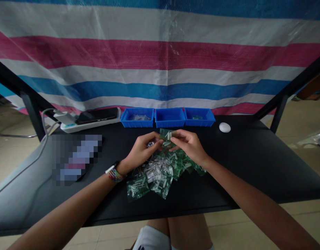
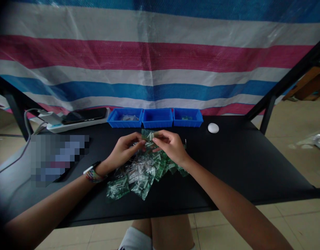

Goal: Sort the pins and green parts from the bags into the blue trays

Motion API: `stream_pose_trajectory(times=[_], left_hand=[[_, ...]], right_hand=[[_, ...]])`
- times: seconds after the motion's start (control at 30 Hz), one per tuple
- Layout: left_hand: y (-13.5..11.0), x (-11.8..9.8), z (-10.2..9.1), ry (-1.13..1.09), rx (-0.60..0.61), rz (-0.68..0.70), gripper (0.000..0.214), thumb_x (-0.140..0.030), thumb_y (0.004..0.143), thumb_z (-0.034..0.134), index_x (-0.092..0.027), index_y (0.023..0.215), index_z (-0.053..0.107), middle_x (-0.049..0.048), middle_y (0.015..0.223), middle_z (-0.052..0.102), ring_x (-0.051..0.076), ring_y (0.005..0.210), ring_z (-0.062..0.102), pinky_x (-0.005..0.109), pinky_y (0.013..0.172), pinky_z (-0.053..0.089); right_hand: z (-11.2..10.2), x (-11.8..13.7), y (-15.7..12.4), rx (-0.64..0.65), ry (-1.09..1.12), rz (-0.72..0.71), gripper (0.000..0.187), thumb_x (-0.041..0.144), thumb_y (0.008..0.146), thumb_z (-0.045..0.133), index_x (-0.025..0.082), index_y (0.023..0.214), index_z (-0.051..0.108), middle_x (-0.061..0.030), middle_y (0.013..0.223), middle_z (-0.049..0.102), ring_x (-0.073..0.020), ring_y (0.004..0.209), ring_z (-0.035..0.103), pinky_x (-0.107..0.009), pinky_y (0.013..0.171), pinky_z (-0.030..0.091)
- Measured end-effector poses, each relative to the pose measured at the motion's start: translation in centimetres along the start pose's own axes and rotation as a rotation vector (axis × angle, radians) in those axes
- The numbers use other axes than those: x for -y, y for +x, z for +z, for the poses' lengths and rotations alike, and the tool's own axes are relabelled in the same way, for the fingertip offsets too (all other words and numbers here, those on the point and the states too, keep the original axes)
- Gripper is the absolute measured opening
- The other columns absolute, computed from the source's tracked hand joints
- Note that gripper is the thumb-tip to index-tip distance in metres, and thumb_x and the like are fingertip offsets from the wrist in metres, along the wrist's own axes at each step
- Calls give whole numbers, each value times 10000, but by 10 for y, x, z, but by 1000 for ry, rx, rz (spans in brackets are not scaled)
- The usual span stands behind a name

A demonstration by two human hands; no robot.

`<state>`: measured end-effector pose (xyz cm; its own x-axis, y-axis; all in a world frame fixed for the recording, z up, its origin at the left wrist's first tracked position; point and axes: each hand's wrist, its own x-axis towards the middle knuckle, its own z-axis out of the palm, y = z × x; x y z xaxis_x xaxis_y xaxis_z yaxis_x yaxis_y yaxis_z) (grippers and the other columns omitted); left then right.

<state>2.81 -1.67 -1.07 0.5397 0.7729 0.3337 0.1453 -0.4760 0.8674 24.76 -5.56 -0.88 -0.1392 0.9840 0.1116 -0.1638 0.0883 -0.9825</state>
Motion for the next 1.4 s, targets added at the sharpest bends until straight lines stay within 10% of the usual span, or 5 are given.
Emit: stream_pose_trajectory(times=[0.23,0.5,0.73,1.1,1.4], left_hand=[[-3,-1,-2,5,-24,-69,531,-541,1060,573,-166,691,645,6,590,633,122,565,565,244,578,427],[1,-3,-1,-294,-20,-188,617,-614,1039,564,-110,753,773,113,723,789,140,544,644,254,575,514],[5,-6,-4,-334,0,-264,285,-386,921,746,-114,958,824,65,679,787,153,600,707,236,611,537],[6,-2,-1,-351,-78,-264,343,-385,879,794,-101,1071,787,73,710,805,177,606,744,253,592,566],[4,-7,-2,-220,-80,-186,390,-475,939,761,-147,733,712,36,638,736,126,583,663,222,593,505]], right_hand=[[-4,-6,-1,-43,-138,-120,244,430,914,791,232,1051,835,-52,928,787,-207,795,745,-348,637,675],[-5,0,-6,-87,-666,-713,234,169,1015,680,293,1139,834,-60,1076,817,-246,1099,750,-443,965,627],[-10,2,-6,-59,-854,-871,460,58,990,649,393,1279,775,-45,1355,727,-285,1368,622,-580,1122,566],[-3,0,-6,20,-65,-5,572,460,944,740,295,1457,549,-47,1125,662,-153,649,686,-312,495,614],[-2,-1,-1,-64,-118,-81,317,514,888,809,230,949,683,13,813,672,-138,549,655,-296,512,593]])
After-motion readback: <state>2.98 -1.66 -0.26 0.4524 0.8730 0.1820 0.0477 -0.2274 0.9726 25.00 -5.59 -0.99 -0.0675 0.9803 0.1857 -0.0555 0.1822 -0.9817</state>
